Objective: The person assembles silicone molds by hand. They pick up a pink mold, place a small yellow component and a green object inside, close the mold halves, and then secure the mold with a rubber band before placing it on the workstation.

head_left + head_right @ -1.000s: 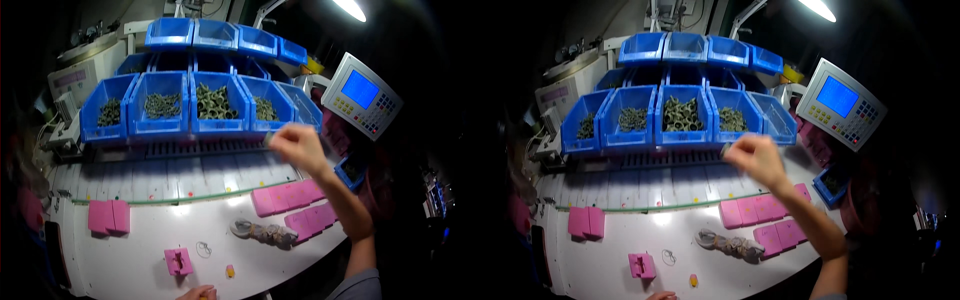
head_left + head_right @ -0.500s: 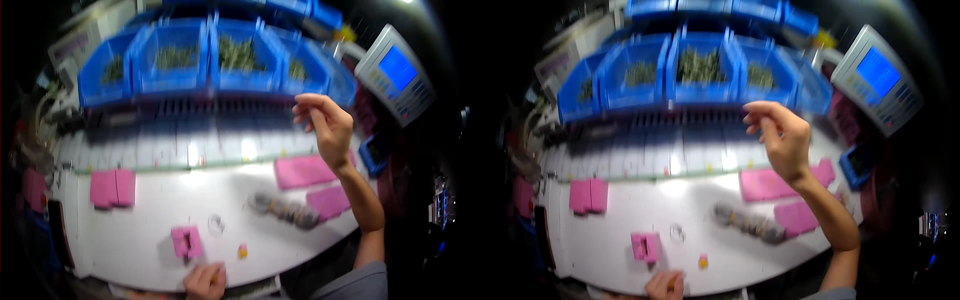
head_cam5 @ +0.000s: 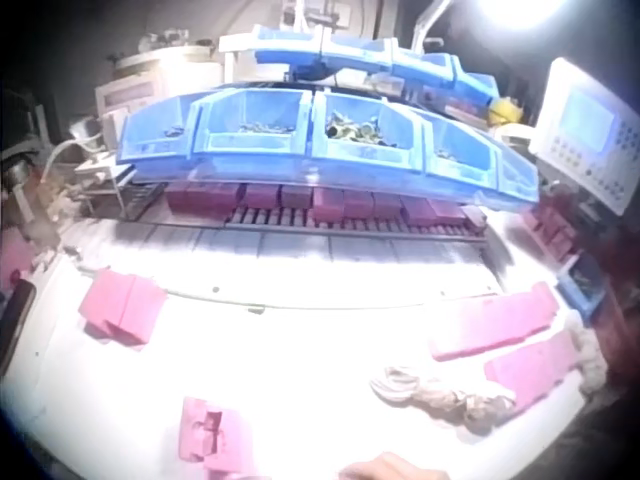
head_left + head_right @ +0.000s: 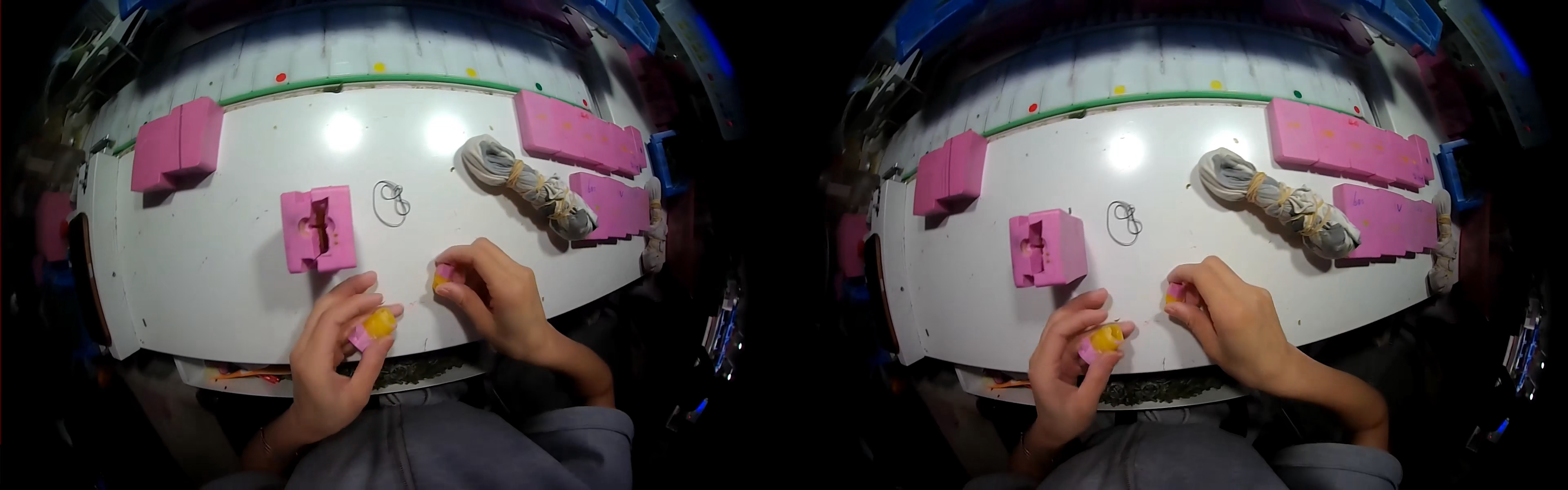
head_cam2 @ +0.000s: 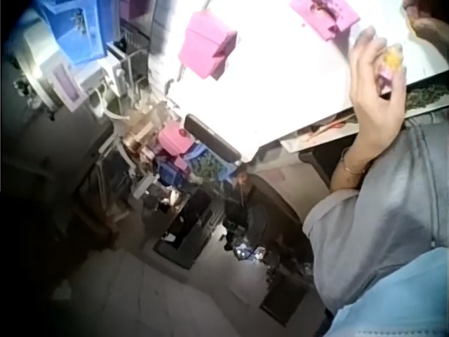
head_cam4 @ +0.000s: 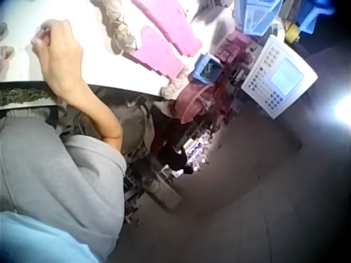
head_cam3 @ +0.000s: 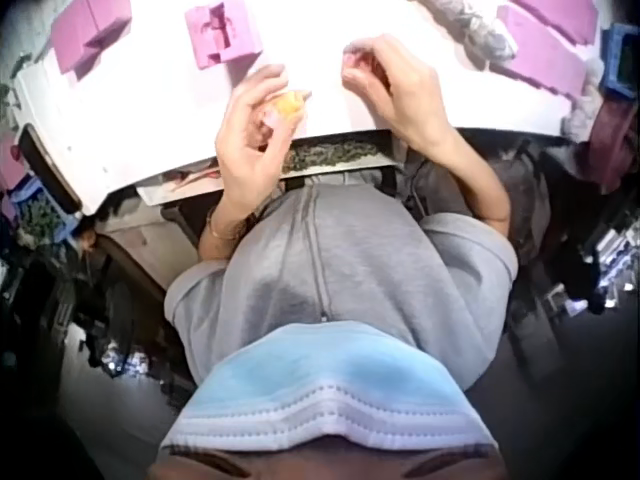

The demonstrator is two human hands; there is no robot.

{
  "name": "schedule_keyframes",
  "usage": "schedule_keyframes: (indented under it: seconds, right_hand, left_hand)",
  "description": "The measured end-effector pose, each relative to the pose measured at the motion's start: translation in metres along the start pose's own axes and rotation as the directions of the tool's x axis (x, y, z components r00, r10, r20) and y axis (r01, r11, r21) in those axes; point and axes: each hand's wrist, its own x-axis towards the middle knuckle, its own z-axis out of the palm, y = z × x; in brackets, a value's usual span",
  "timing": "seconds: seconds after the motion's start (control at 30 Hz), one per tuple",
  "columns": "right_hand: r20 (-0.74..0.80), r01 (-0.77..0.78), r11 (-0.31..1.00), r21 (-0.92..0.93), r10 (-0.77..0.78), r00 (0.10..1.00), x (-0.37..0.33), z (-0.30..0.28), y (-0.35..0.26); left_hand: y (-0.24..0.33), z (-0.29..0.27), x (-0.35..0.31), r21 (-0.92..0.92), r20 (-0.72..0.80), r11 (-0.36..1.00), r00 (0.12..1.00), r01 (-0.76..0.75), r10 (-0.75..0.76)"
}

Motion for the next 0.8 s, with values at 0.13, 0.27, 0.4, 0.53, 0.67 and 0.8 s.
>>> schedule_keyframes:
  seconds: [0.13, 0.27, 0.4, 0.53, 0.67, 0.8]
  right_hand:
    - [0.138, -0.25, 0.862, 0.441, 0.21, 0.968, -0.012, -0.001, -0.006]
    - [0.044, -0.133, 0.715, 0.687, 0.141, 0.989, -0.018, 0.008, -0.021]
    - [0.025, -0.058, 0.773, 0.632, 0.055, 0.998, -0.014, 0.008, -0.022]
    - [0.076, -0.11, 0.669, 0.735, 0.079, 0.994, -0.011, 0.006, -0.027]
    - [-0.08, 0.246, 0.858, 0.452, -0.236, 0.969, -0.008, 0.006, -0.025]
    - [-0.051, 0.253, 0.879, 0.405, -0.255, 0.966, -0.004, 0.001, -0.027]
  left_hand:
    - [0.0, 0.0, 0.001, -0.178, -0.025, 0.983, 0.998, 0.048, -0.054]
    - [0.002, -0.002, -0.001, -0.167, -0.001, 0.983, 0.997, 0.074, -0.075]
    - [0.005, 0.0, 0.005, -0.11, -0.035, 0.993, 0.999, -0.039, 0.036]
    - [0.005, -0.004, 0.005, 0.042, 0.016, 0.989, 0.989, -0.145, 0.145]
    - [0.008, -0.004, 0.011, -0.34, 0.052, 0.938, 0.997, 0.071, -0.056]
    - [0.011, -0.01, 0.015, -0.459, 0.189, 0.853, 0.965, 0.25, -0.181]
